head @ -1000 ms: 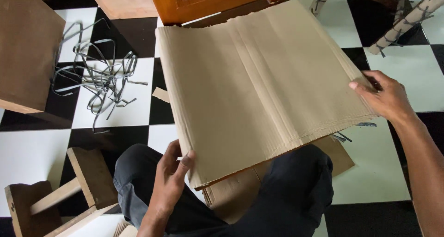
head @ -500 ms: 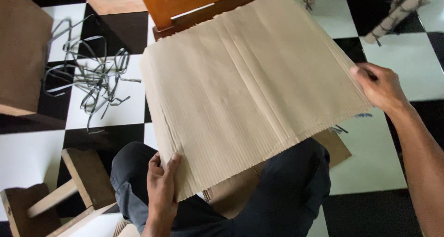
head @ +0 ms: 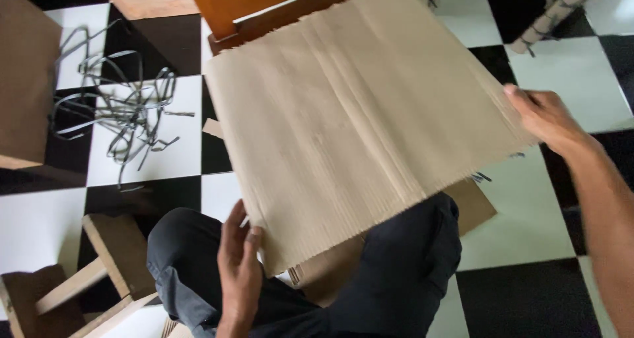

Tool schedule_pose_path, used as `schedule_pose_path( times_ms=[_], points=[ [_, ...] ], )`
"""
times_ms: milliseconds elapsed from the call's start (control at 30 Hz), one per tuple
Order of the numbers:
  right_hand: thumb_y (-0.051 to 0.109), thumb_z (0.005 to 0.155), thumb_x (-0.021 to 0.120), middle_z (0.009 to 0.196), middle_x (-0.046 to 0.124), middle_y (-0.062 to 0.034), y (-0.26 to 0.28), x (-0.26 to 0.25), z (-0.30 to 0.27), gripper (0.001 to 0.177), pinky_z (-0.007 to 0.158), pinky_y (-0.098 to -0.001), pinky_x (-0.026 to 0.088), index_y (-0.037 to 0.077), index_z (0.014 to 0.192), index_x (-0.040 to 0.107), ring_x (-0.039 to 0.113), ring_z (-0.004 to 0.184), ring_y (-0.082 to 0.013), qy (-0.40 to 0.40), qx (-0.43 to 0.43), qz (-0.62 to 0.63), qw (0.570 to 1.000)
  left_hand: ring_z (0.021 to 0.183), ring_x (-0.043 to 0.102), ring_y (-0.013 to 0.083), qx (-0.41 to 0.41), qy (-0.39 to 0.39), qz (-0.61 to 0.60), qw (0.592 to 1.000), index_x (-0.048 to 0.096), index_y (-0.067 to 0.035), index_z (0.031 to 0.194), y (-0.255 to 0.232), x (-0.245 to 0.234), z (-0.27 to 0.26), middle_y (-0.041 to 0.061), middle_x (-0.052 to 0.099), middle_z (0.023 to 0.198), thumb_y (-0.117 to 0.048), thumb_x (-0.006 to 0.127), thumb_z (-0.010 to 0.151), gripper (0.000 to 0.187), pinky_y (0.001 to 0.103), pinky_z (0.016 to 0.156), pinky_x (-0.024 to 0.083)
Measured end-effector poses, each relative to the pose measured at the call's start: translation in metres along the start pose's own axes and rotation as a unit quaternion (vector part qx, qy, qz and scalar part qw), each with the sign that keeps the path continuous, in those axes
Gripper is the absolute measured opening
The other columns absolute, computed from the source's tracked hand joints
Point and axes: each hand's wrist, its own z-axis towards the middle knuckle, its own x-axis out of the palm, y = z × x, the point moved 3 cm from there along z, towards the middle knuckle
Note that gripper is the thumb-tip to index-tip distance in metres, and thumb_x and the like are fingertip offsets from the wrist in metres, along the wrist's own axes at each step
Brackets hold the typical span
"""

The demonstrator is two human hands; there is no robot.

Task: Wrapping furniture legs with protective cardboard and securing them with wire ties

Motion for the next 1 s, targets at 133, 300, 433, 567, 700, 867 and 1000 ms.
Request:
schedule_pose_path(
  times_ms=[133,300,433,567,700,867,1000],
  points=[
    [0.045,0.123,0.051,0.104,0.07,-0.0308,-0.024,-0.003,-0.001,0.062,0.075,-0.0503,0.052,-0.015,0.124,0.068,0.065,0.085,-0.0385,-0.015,-0.028,-0.058,0.998,0.127,0.061,0.0327,-0.012,0.006,-0.063,0.998,0.038,-0.001,0.151,0.009,0.003,-0.011,0.022,0.054,0.146,-0.009,0.051,0.092,0.061,0.045,0.106,0.053],
    [0.047,0.136,0.044,0.076,0.065,-0.0173,-0.069,0.007,0.03,0.079,0.065,-0.0416,0.046,-0.009,0.085,0.066,0.056,0.065,-0.0285,-0.057,-0.068,-0.172,0.981,0.139,0.052,0.0337,0.0,0.012,-0.064,0.998,0.035,-0.002,0.152,0.008,0.003,-0.01,0.02,0.048,0.152,-0.012,0.052,0.093,0.062,0.048,0.112,0.047],
    [0.029,0.128,0.058,0.098,0.078,-0.0177,-0.04,0.01,0.024,0.036,0.067,-0.0422,0.055,0.0,0.135,0.077,0.07,0.073,-0.0339,-0.147,-0.179,-0.231,0.945,0.144,0.044,0.0337,0.052,-0.001,-0.073,0.996,0.032,0.002,0.152,-0.003,0.005,-0.003,0.021,0.042,0.155,-0.007,0.054,0.087,0.069,0.048,0.116,0.04],
    [0.022,0.122,0.066,0.109,0.076,-0.0206,0.011,0.021,0.014,0.033,0.071,-0.0437,0.057,-0.005,0.14,0.072,0.071,0.085,-0.0341,-0.146,-0.208,-0.182,0.95,0.147,0.039,0.0386,0.028,-0.006,-0.032,0.999,0.023,-0.002,0.157,-0.013,0.018,0.003,0.025,0.034,0.161,-0.022,0.052,0.096,0.07,0.051,0.116,0.038],
    [0.028,0.122,0.062,0.125,0.073,-0.0272,0.011,0.047,0.038,0.047,0.08,-0.0495,0.061,-0.008,0.152,0.057,0.074,0.1,-0.0405,-0.15,-0.193,-0.233,0.941,0.148,0.034,0.0426,0.074,0.015,-0.046,0.996,0.018,0.0,0.158,-0.004,0.021,0.006,0.029,0.026,0.163,-0.02,0.047,0.1,0.067,0.054,0.118,0.035],
    [0.014,0.13,0.055,0.117,0.062,-0.0339,-0.006,0.063,0.057,0.038,0.074,-0.0526,0.055,-0.014,0.155,0.049,0.065,0.091,-0.0455,-0.14,-0.289,-0.126,0.939,0.138,0.046,0.0351,0.09,-0.003,-0.049,0.995,0.022,0.002,0.157,-0.001,0.018,0.005,0.022,0.037,0.157,-0.018,0.047,0.101,0.065,0.044,0.111,0.042],
    [0.012,0.132,0.049,0.13,0.057,-0.0412,-0.099,0.093,0.149,0.04,0.082,-0.0596,0.057,-0.017,0.158,0.042,0.065,0.103,-0.0538,-0.134,-0.384,-0.083,0.91,0.147,0.038,0.0388,0.071,0.009,-0.058,0.996,0.019,-0.002,0.158,0.003,0.017,0.005,0.025,0.028,0.164,-0.023,0.047,0.102,0.067,0.048,0.116,0.038]
  ],
)
